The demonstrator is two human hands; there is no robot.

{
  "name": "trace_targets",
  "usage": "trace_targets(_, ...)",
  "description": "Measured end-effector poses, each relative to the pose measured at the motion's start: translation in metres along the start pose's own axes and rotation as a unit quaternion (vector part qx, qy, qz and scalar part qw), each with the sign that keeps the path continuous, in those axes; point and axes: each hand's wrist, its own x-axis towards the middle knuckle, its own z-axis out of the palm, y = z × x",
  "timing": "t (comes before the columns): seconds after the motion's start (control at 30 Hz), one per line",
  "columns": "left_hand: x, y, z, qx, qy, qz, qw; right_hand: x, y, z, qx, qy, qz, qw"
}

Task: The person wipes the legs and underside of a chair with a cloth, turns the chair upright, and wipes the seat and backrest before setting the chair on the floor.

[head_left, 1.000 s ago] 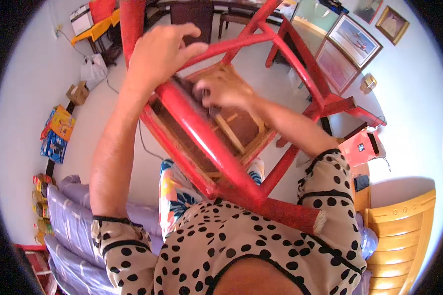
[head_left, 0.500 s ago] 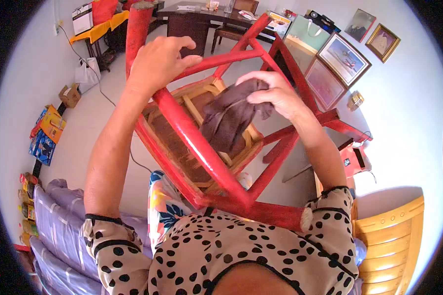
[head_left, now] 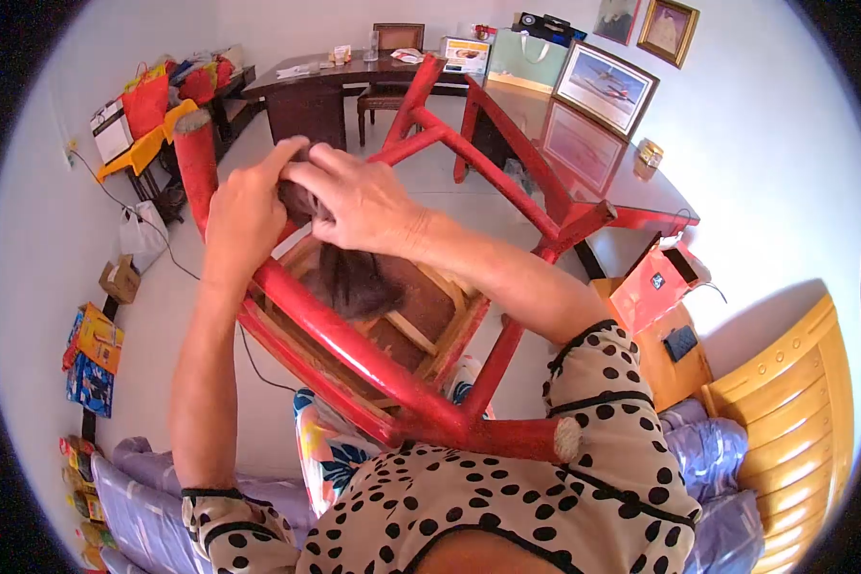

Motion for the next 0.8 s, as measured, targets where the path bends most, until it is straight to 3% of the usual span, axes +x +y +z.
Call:
trace_targets(0.1,-0.001,0.011,-0.006,0.053,-0.071,-0.032,0.996,-0.003,0.030,-0.008,-0.010,-0.046,0.061,0.997)
trace_targets(0.4,-0.001,0.013,-0.006,0.009,-0.065,-0.005,0.998,-0.058,0.193,-0.046,-0.187,-0.096,0.277,0.938)
trace_targets(0.6,-0.003,0.029,-0.003,0.031,-0.057,-0.029,0.997,-0.078,0.181,-0.079,-0.201,-0.134,0.295,0.924)
trace_targets(0.8,-0.005,0.032,0.000,0.040,-0.033,-0.011,0.999,-0.156,0.146,-0.131,-0.196,-0.129,0.305,0.923)
